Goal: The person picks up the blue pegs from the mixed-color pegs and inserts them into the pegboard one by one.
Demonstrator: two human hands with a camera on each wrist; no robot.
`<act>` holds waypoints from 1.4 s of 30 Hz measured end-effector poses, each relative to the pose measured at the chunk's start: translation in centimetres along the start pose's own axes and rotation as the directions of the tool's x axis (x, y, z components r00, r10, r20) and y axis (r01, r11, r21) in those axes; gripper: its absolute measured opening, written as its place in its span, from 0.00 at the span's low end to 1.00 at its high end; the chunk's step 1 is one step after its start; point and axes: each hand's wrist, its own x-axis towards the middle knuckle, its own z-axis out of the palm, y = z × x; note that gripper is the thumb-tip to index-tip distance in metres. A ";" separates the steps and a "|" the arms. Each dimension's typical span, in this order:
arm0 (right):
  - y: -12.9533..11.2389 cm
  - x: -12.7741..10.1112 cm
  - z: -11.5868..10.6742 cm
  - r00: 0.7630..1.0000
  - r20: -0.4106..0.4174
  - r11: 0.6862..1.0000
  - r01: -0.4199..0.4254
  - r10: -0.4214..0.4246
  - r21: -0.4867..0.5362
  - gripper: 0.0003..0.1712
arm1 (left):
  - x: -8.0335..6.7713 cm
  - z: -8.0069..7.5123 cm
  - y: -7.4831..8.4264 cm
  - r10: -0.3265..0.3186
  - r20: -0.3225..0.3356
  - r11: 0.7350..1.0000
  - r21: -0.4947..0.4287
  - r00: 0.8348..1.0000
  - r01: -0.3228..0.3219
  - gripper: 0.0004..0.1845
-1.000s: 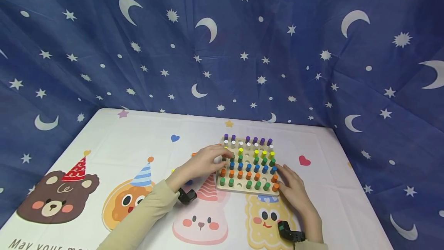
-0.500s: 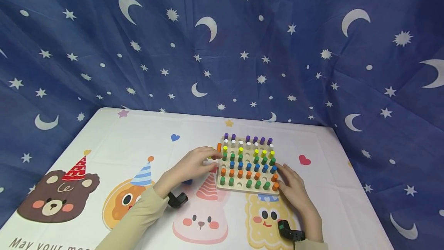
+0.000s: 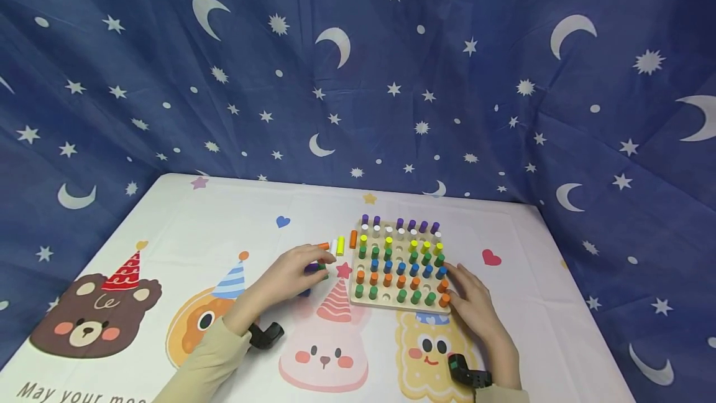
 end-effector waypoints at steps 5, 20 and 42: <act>0.0 0.0 0.0 1.000 0.003 1.000 -0.008 0.008 -0.005 0.34 | -1.2 -0.2 -0.4 -0.030 -0.013 0.999 0.037 0.999 0.031 0.11; -0.1 -0.1 0.0 1.000 0.006 1.000 -0.001 0.001 -0.002 0.33 | -3.7 0.0 -1.1 -0.034 -0.020 0.995 0.097 0.999 0.036 0.11; -0.1 -0.1 0.0 1.000 0.007 1.000 -0.006 0.006 0.004 0.33 | -4.2 -0.2 -2.0 -0.036 0.100 0.982 0.191 0.994 0.017 0.10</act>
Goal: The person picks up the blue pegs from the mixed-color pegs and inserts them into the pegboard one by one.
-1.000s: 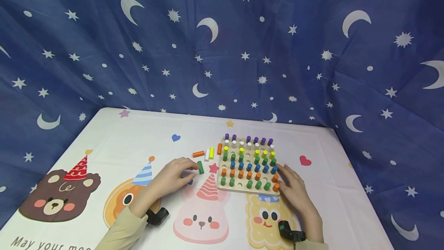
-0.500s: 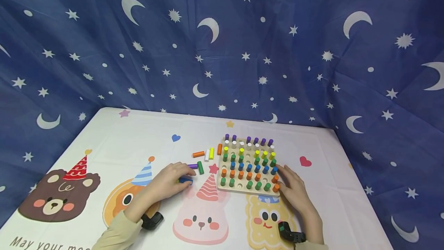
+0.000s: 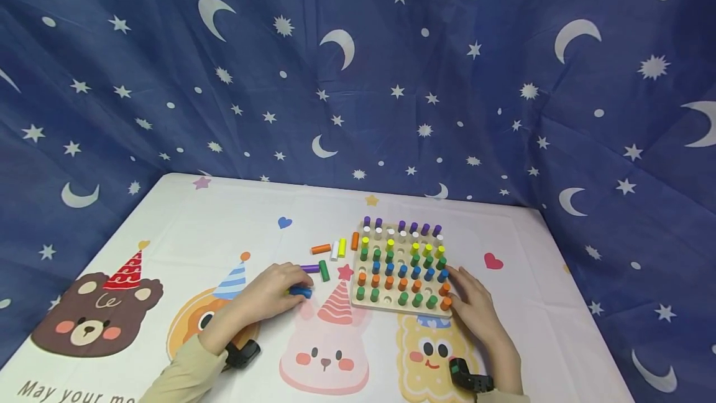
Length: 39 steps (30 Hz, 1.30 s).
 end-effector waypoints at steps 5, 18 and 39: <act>0.0 0.0 0.1 1.000 0.004 1.000 -0.015 0.015 -0.002 0.34 | 0.2 0.0 0.1 0.013 0.027 1.000 0.009 1.000 -0.014 0.10; -0.1 -0.1 0.0 1.000 0.002 1.000 -0.011 0.011 0.005 0.34 | 0.8 0.1 0.3 0.040 0.059 0.998 0.051 0.997 -0.043 0.09; 0.0 0.0 0.1 1.000 -0.004 1.000 -0.013 0.013 0.001 0.34 | 2.0 -0.8 1.0 0.046 0.041 0.999 0.002 0.998 -0.047 0.10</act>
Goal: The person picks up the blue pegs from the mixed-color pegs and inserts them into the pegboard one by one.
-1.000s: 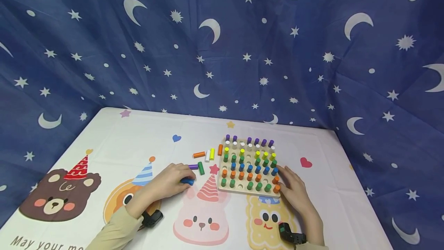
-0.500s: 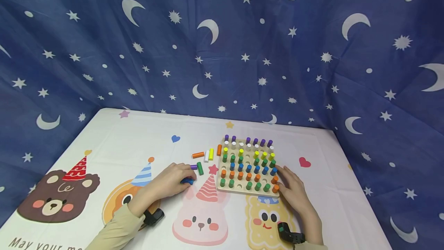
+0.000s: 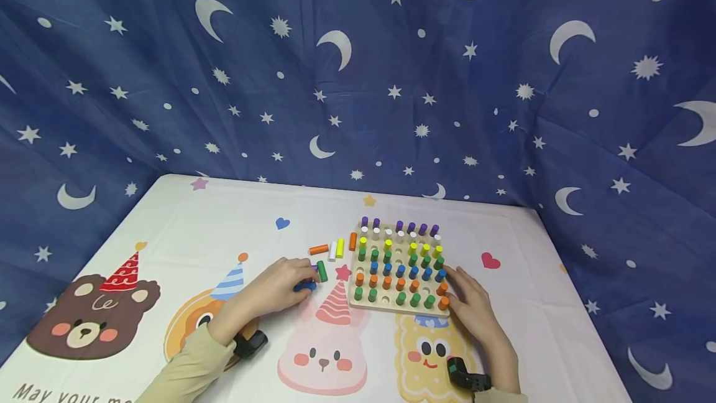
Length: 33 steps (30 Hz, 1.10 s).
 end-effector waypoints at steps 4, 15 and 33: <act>0.1 0.0 0.0 1.000 -0.001 1.000 0.004 -0.004 -0.007 0.34 | 0.3 -0.3 0.1 0.007 -0.013 1.000 -0.021 1.000 -0.007 0.10; 0.0 0.0 -0.1 1.000 0.004 1.000 0.003 -0.003 -0.005 0.34 | 1.2 -0.8 0.5 0.032 -0.049 0.998 -0.061 0.998 -0.035 0.09; 0.0 0.0 -0.1 1.000 0.003 1.000 0.008 -0.008 -0.004 0.34 | 3.6 0.5 1.0 -0.014 -0.061 0.919 -0.393 0.998 -0.011 0.11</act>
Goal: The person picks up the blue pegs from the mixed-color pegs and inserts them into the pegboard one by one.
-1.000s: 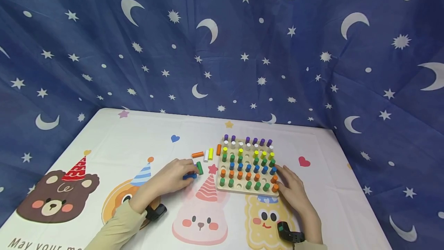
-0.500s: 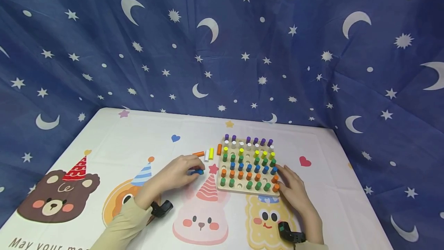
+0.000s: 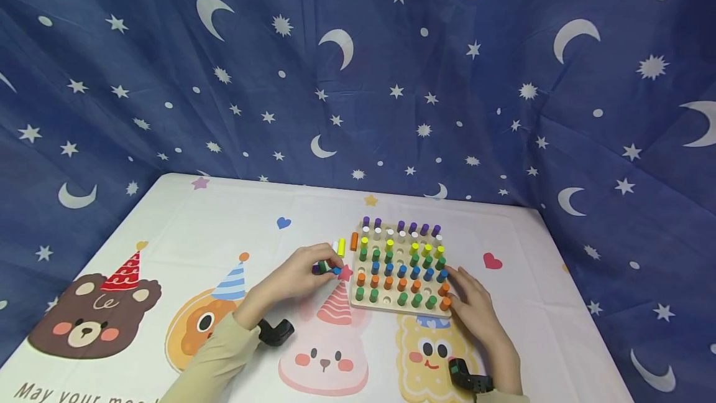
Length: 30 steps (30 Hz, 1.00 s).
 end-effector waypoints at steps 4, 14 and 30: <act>0.0 0.0 0.0 1.000 -0.002 1.000 0.006 -0.006 0.000 0.33 | 0.6 0.3 -0.1 0.018 -0.012 1.000 -0.017 1.000 -0.018 0.11; 0.1 0.1 -0.1 1.000 -0.007 1.000 0.029 -0.029 -0.009 0.33 | 2.1 0.9 -0.3 0.056 -0.056 0.993 -0.098 0.997 -0.061 0.12; 0.0 0.0 0.0 1.000 -0.003 1.000 0.020 -0.020 -0.009 0.33 | 3.4 2.0 -0.8 0.011 -0.061 0.985 -0.170 0.998 -0.021 0.11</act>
